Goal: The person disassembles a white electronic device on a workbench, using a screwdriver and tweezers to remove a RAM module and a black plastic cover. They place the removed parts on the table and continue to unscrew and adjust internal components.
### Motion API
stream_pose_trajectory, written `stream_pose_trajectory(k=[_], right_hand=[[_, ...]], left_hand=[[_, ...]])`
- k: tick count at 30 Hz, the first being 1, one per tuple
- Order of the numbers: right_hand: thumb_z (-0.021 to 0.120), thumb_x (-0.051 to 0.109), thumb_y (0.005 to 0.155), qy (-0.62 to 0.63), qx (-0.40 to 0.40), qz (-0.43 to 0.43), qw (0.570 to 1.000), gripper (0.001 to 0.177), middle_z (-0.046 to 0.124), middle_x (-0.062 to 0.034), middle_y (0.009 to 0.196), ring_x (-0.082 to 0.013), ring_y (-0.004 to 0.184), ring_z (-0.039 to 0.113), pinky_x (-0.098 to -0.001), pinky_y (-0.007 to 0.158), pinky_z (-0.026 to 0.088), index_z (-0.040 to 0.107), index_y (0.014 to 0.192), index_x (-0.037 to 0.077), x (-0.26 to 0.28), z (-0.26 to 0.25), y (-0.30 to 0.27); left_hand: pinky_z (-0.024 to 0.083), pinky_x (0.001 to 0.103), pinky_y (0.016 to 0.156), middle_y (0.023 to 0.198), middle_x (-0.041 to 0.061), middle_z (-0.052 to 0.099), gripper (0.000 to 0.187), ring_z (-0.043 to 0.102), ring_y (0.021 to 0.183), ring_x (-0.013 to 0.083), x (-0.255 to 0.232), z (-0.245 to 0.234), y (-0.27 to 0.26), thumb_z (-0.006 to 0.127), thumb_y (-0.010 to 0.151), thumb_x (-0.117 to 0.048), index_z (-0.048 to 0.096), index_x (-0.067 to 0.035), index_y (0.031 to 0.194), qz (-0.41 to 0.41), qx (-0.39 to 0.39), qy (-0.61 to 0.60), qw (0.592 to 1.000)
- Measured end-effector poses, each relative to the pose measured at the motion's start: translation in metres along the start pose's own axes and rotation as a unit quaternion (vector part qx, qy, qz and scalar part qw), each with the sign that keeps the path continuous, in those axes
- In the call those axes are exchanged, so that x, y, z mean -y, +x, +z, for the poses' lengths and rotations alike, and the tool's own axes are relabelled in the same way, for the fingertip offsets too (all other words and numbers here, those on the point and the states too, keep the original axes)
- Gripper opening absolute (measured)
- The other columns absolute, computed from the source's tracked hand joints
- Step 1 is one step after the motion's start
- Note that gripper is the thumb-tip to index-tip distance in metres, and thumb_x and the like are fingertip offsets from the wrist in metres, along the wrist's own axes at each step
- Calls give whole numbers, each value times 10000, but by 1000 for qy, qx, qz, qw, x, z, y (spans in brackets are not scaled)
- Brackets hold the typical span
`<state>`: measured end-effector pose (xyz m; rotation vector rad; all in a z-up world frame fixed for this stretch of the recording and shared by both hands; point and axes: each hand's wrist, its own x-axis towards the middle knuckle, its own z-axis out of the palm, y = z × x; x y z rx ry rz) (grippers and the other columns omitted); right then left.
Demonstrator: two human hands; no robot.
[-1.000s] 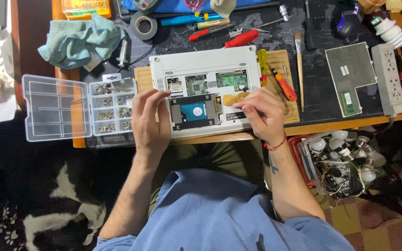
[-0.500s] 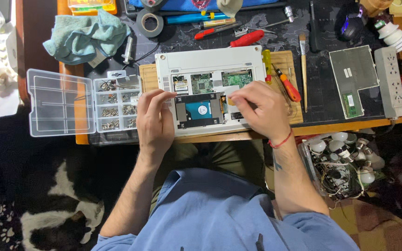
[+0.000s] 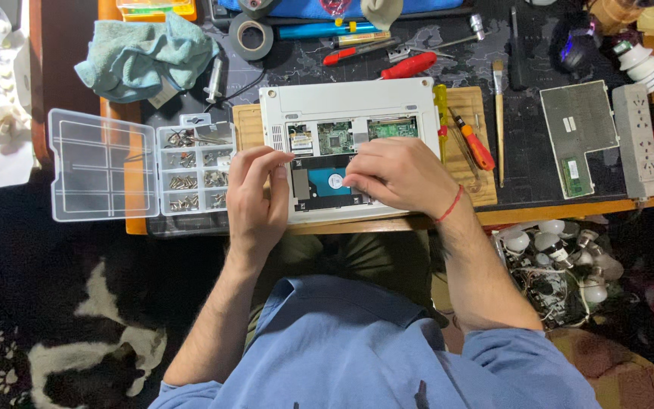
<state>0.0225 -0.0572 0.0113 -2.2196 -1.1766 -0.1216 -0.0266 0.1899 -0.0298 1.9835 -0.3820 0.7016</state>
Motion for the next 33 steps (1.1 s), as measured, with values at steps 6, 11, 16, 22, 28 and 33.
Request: stream_pose_trajectory(k=[6,11,16,22,28,33], right_hand=[[526,344,1100,-42,11,-11,999,300,558,-39,739,-276,723,635,-399,670,533,658,916,148,-5,7,0],[501,380,1107,-86,8,-27,996,338,553,-16,777,-242,741,610,-370,693,522,647,899,156,-3,9,-2],[455,482,1100,-150,-5,-51,987,397,620,14,972,-199,840,585,-344,777,496,667,911,205,-1,12,0],[458,561,1073,-161,-17,-64,985,449,612,-40,1364,-242,1212,583,-391,978,430,574,861,182,5,10,5],[412,623,1049,-136,-1,-55,989,503,583,-67,1419,-256,1302,553,-445,1094,394,578,860,187,2,12,5],[359,674,1029,-132,8,-44,990,567,568,-78,1452,-257,1353,523,-493,1166,341,602,860,190,0,14,4]], left_hand=[[539,423,880,1028,109,651,218,648,952,327,4,0,-3,598,983,41,731,-74,1112,-4,-1,1,1000],[527,425,890,1024,108,651,215,644,962,323,5,0,-3,603,984,36,737,-77,1109,3,6,7,1000],[526,426,895,1030,106,657,211,649,975,327,1,-2,0,613,977,29,738,-79,1107,-1,8,10,1000],[519,426,898,1036,108,658,212,649,988,322,3,-1,-1,615,971,28,742,-78,1102,-1,16,9,1000],[521,418,885,1027,108,662,209,649,968,321,5,0,-2,622,964,26,745,-80,1096,5,16,17,1000],[516,402,870,1009,95,661,212,647,953,293,6,1,-2,610,961,34,755,-78,1068,11,9,14,1000]])
